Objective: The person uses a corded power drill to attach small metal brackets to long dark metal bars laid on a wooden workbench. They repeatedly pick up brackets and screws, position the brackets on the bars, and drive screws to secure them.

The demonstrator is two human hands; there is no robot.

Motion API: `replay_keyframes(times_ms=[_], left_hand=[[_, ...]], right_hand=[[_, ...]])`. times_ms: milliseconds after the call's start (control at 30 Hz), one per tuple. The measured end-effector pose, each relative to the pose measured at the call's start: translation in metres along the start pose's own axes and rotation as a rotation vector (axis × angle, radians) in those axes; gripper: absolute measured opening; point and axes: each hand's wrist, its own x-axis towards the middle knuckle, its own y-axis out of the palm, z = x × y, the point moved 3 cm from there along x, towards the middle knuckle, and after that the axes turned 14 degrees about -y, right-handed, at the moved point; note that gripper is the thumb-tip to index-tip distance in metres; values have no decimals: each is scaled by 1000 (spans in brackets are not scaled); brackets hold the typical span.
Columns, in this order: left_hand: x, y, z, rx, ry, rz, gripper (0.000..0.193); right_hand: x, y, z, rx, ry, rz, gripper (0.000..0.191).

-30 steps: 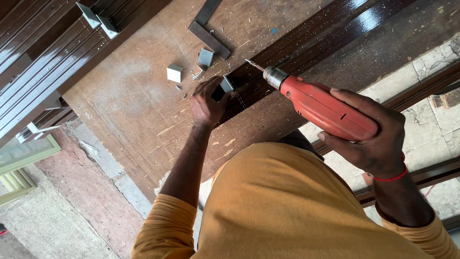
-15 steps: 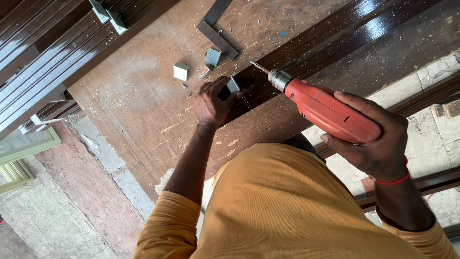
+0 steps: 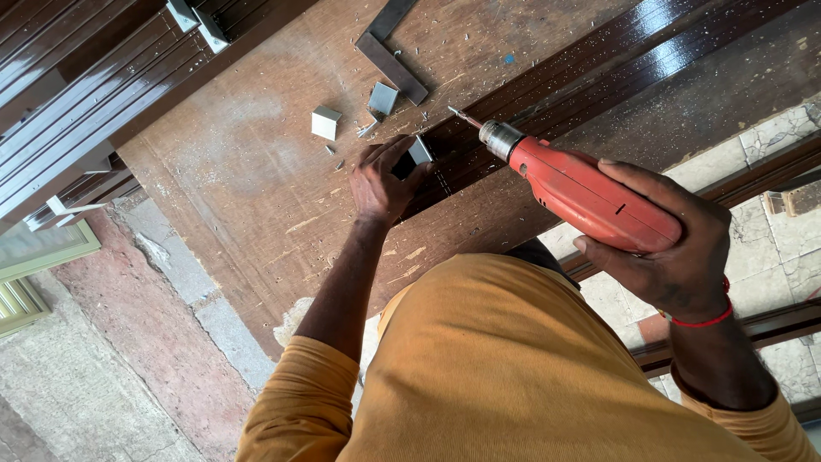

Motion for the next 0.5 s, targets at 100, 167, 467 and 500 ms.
replay_keyframes(times_ms=[100, 167, 467, 500], left_hand=[[-1, 0, 0, 12, 31, -41, 50], [-1, -1, -2, 12, 45, -50, 51], [-3, -20, -19, 13, -43, 2, 54], [-3, -24, -19, -10, -57, 10, 54]], right_hand=[[1, -1, -1, -45, 4, 24, 66], [3, -1, -1, -27, -24, 21, 66], [57, 4, 44, -244, -68, 283, 67], [66, 9, 51, -325, -89, 333, 67]])
